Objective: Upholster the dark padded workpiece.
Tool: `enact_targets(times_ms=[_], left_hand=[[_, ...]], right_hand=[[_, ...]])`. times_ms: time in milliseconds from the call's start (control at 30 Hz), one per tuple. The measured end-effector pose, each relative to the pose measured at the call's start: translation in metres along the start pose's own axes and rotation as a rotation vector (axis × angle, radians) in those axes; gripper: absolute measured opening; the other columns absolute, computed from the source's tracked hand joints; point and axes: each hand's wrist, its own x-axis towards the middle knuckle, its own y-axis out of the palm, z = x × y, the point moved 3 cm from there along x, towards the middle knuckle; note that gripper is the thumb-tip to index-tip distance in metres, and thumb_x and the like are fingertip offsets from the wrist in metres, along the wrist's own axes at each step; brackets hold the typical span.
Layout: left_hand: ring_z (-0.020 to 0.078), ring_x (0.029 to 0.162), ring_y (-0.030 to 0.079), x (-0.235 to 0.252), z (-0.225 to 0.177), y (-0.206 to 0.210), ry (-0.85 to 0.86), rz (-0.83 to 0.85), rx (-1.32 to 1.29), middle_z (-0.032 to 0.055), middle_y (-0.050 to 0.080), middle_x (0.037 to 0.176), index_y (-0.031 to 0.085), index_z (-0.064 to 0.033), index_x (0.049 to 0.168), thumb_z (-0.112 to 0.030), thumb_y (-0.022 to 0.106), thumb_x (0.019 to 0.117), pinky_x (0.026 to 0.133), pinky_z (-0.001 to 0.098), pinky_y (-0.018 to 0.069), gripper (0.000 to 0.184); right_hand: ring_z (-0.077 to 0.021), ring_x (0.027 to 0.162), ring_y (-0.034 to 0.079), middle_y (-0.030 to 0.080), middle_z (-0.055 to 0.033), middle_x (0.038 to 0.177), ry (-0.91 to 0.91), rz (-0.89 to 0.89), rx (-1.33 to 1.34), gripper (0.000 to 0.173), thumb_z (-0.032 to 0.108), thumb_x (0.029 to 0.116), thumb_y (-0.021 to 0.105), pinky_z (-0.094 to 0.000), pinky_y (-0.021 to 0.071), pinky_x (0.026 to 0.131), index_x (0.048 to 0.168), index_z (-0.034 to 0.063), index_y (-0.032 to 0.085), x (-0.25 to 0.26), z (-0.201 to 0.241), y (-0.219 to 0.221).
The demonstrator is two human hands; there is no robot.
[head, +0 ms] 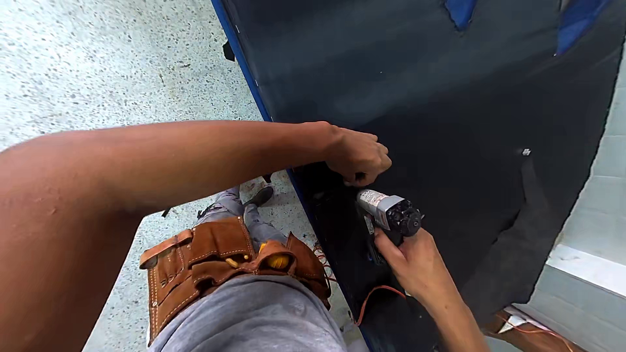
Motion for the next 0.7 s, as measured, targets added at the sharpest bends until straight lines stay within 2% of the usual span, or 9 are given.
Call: enact_targets(times_ms=[67, 167, 233, 333, 433, 467, 533, 600, 700], left_hand=[[0.0209, 0.093, 0.060, 0.007, 0.008, 0.005, 0.038, 0.008, -0.051, -0.0005, 0.065, 0.094, 0.075, -0.0179, 0.084, -0.022, 0.084, 0.0782, 0.080, 0.0438, 0.0476, 0.012], [0.0197, 0.093, 0.062, 0.014, 0.016, 0.009, 0.024, 0.037, -0.086, -0.0009, 0.066, 0.095, 0.075, -0.0172, 0.090, -0.026, 0.083, 0.0822, 0.082, 0.0433, 0.0490, 0.014], [0.0187, 0.093, 0.063, 0.020, 0.020, 0.010, 0.004, 0.055, -0.101, -0.0008, 0.068, 0.097, 0.075, -0.0167, 0.093, -0.029, 0.084, 0.0798, 0.083, 0.0433, 0.0506, 0.020], [0.0176, 0.095, 0.065, 0.037, 0.028, 0.009, -0.078, 0.166, -0.080, -0.0010, 0.068, 0.101, 0.074, -0.0179, 0.102, -0.036, 0.090, 0.0736, 0.081, 0.0433, 0.0531, 0.037], [0.0172, 0.082, 0.065, 0.050, 0.026, 0.008, -0.121, 0.227, -0.039, 0.0002, 0.068, 0.087, 0.074, -0.0158, 0.096, -0.031, 0.083, 0.0805, 0.072, 0.0429, 0.0523, 0.024], [0.0174, 0.080, 0.065, 0.053, 0.023, 0.007, -0.137, 0.251, -0.003, 0.0004, 0.067, 0.084, 0.073, -0.0160, 0.094, -0.030, 0.079, 0.0837, 0.071, 0.0431, 0.0521, 0.018], [0.0194, 0.079, 0.065, 0.055, 0.018, 0.005, -0.163, 0.292, 0.063, 0.0024, 0.066, 0.083, 0.071, -0.0146, 0.095, -0.033, 0.073, 0.0899, 0.070, 0.0444, 0.0520, 0.019], [0.0195, 0.081, 0.065, 0.054, 0.018, 0.004, -0.161, 0.293, 0.058, 0.0020, 0.066, 0.085, 0.071, -0.0151, 0.096, -0.036, 0.075, 0.0885, 0.071, 0.0440, 0.0523, 0.023], [0.0186, 0.084, 0.065, 0.054, 0.022, 0.008, -0.139, 0.280, 0.021, 0.0012, 0.067, 0.087, 0.073, -0.0162, 0.097, -0.032, 0.078, 0.0849, 0.074, 0.0434, 0.0516, 0.021]], right_hand=[[-0.0016, 0.068, 0.064, 0.067, 0.0115, 0.084, 0.012, -0.015, 0.022, 0.026, 0.042, 0.0937, 0.060, -0.0310, 0.0590, 0.059, 0.113, 0.0248, 0.066, -0.002, -0.002, 0.001], [0.0005, 0.072, 0.065, 0.067, 0.0127, 0.087, 0.016, -0.014, 0.030, 0.027, 0.042, 0.0939, 0.061, -0.0285, 0.0592, 0.061, 0.115, 0.0258, 0.065, -0.001, -0.004, -0.002], [0.0014, 0.076, 0.065, 0.068, 0.0126, 0.091, 0.000, -0.009, 0.014, 0.031, 0.041, 0.0933, 0.062, -0.0275, 0.0596, 0.064, 0.119, 0.0249, 0.064, -0.001, -0.006, -0.004], [0.0015, 0.082, 0.067, 0.070, 0.0114, 0.099, -0.032, -0.003, 0.016, 0.036, 0.038, 0.0923, 0.062, -0.0278, 0.0611, 0.070, 0.125, 0.0231, 0.063, 0.002, -0.010, -0.011], [0.0008, 0.086, 0.068, 0.070, 0.0108, 0.104, -0.072, 0.023, -0.003, 0.038, 0.039, 0.0920, 0.063, -0.0290, 0.0618, 0.073, 0.127, 0.0239, 0.062, 0.004, -0.011, -0.019], [0.0009, 0.087, 0.067, 0.070, 0.0106, 0.107, -0.086, 0.031, -0.010, 0.040, 0.039, 0.0919, 0.063, -0.0290, 0.0615, 0.074, 0.129, 0.0242, 0.062, 0.005, -0.011, -0.021], [0.0018, 0.088, 0.067, 0.070, 0.0111, 0.110, -0.100, 0.038, -0.029, 0.043, 0.039, 0.0916, 0.063, -0.0281, 0.0613, 0.076, 0.132, 0.0252, 0.061, 0.007, -0.008, -0.024], [0.0021, 0.089, 0.067, 0.070, 0.0113, 0.110, -0.109, 0.043, -0.042, 0.044, 0.040, 0.0913, 0.062, -0.0275, 0.0609, 0.076, 0.132, 0.0249, 0.061, 0.010, -0.006, -0.026], [0.0020, 0.089, 0.066, 0.070, 0.0101, 0.111, -0.122, 0.047, -0.075, 0.043, 0.038, 0.0910, 0.061, -0.0266, 0.0598, 0.074, 0.132, 0.0240, 0.062, 0.017, -0.002, -0.027]])
